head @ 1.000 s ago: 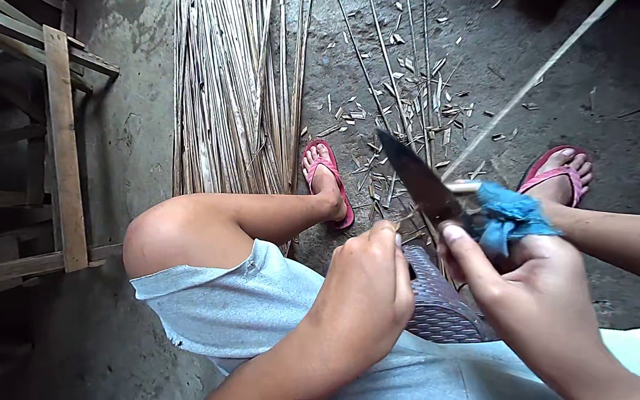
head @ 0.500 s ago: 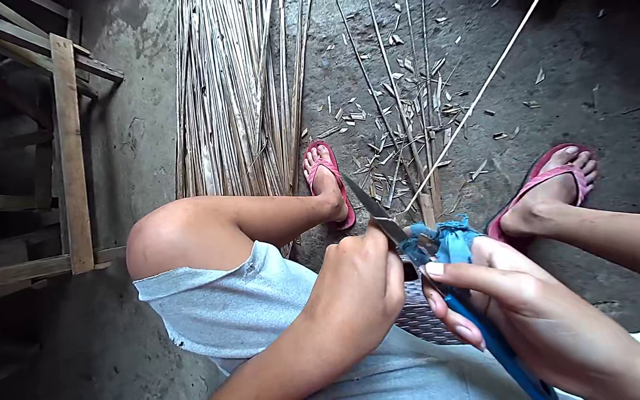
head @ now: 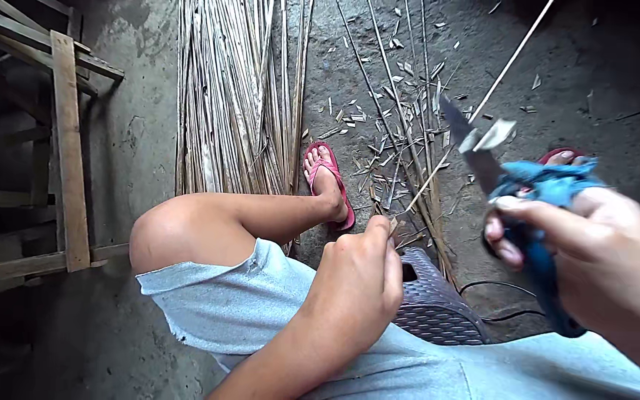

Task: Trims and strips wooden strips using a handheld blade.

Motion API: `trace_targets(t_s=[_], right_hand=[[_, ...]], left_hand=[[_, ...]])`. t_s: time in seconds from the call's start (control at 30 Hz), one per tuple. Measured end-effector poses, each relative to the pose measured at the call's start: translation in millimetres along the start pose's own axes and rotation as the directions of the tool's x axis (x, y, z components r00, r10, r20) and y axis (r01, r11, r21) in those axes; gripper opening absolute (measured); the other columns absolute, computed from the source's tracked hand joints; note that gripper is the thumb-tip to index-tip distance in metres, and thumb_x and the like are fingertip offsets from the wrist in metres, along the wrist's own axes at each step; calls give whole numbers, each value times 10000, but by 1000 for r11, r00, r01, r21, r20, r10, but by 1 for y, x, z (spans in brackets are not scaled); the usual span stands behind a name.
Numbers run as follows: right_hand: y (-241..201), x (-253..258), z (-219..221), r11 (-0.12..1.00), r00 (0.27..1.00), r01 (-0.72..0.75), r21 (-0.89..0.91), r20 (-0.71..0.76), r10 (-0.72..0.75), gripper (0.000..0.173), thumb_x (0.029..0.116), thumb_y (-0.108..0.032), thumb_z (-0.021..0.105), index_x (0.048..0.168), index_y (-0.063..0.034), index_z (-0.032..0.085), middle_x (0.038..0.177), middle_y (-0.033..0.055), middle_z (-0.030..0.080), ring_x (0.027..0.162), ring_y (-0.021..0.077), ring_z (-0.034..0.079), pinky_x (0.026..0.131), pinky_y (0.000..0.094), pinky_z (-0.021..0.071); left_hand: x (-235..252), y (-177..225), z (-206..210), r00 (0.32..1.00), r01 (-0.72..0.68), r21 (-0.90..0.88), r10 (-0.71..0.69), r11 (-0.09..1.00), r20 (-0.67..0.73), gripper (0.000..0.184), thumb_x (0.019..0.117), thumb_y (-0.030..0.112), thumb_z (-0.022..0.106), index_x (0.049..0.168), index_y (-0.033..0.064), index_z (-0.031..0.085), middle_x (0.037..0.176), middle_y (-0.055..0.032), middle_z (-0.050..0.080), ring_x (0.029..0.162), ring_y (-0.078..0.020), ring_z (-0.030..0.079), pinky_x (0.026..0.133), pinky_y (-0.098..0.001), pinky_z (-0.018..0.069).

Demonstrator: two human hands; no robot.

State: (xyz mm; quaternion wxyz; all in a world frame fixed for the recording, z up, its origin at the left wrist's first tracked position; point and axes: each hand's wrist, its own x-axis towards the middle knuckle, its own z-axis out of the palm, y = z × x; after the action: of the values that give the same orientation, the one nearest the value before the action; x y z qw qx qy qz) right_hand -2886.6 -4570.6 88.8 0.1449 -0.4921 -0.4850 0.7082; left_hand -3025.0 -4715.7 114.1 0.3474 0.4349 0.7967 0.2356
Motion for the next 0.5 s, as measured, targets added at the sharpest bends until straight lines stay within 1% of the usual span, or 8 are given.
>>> trace_targets(t_s=[0.03, 0.13, 0.2, 0.23, 0.33, 0.4, 0.47, 0.5], right_hand=[[-1, 0, -2, 1000, 1000, 16, 17, 19, -17, 175, 999, -12, 453, 893, -107, 556, 602, -51, 631, 416, 11, 536, 400, 133, 462], [2, -9, 3, 999, 964, 11, 35, 265, -20, 118, 937, -41, 469, 944, -138, 534, 628, -99, 643, 447, -15, 558, 409, 128, 465], [7, -13, 9, 998, 916, -43, 55, 400, 17, 108, 920, -46, 492, 937, -144, 534, 623, -102, 638, 445, -20, 553, 403, 126, 454], [8, -13, 11, 996, 901, -73, 53, 431, 44, 119, 916, -39, 487, 919, -148, 535, 613, -100, 635, 437, -21, 550, 396, 121, 449], [7, -9, 10, 995, 906, -89, 47, 419, 61, 155, 915, -31, 468, 863, -151, 553, 602, -87, 638, 428, -19, 546, 389, 116, 440], [4, -2, 2, 999, 933, -34, 30, 359, 21, 168, 934, -37, 449, 875, -150, 558, 620, -85, 646, 444, -17, 552, 410, 120, 451], [0, 7, -8, 999, 961, -16, 32, 277, 7, 248, 964, -38, 408, 826, -148, 581, 603, -60, 643, 430, -5, 539, 410, 123, 448], [-2, 9, -12, 999, 964, -16, 47, 265, 3, 277, 966, -34, 395, 804, -148, 587, 594, -50, 640, 422, -2, 536, 407, 121, 449]], left_hand=[[1, 0, -1, 1000, 22, -22, -21, 1000, 17, 256, 1014, 106, 426, 1057, -4, 653, 683, -15, 614, 602, -66, 602, 585, -216, 490], [2, 1, -3, 993, 85, -151, -70, 985, 97, 259, 1057, 130, 385, 1152, -24, 571, 720, 4, 596, 641, -47, 591, 627, -212, 498], [1, -1, -5, 988, 76, -237, -41, 968, 152, 271, 1060, 116, 365, 1205, -43, 530, 736, 8, 593, 648, -33, 583, 641, -200, 499], [1, -2, -4, 986, 58, -283, -10, 957, 169, 284, 1061, 106, 357, 1227, -55, 521, 733, 16, 581, 634, -18, 554, 629, -183, 480], [0, -2, -4, 978, 27, -392, 57, 920, 200, 257, 1070, 92, 336, 1204, -44, 508, 716, 44, 540, 590, 18, 484, 578, -147, 426], [-1, -2, -4, 974, 30, -438, 72, 898, 215, 238, 1068, 86, 331, 1188, -24, 505, 714, 44, 528, 580, 16, 480, 557, -143, 419], [-3, -3, -4, 967, 48, -491, 82, 870, 240, 209, 1073, 78, 325, 1165, -3, 494, 706, 55, 508, 571, 24, 472, 543, -136, 410], [-3, -3, -4, 964, 58, -516, 88, 855, 253, 200, 1077, 77, 321, 1161, 5, 487, 703, 61, 501, 570, 29, 468, 539, -132, 406]])
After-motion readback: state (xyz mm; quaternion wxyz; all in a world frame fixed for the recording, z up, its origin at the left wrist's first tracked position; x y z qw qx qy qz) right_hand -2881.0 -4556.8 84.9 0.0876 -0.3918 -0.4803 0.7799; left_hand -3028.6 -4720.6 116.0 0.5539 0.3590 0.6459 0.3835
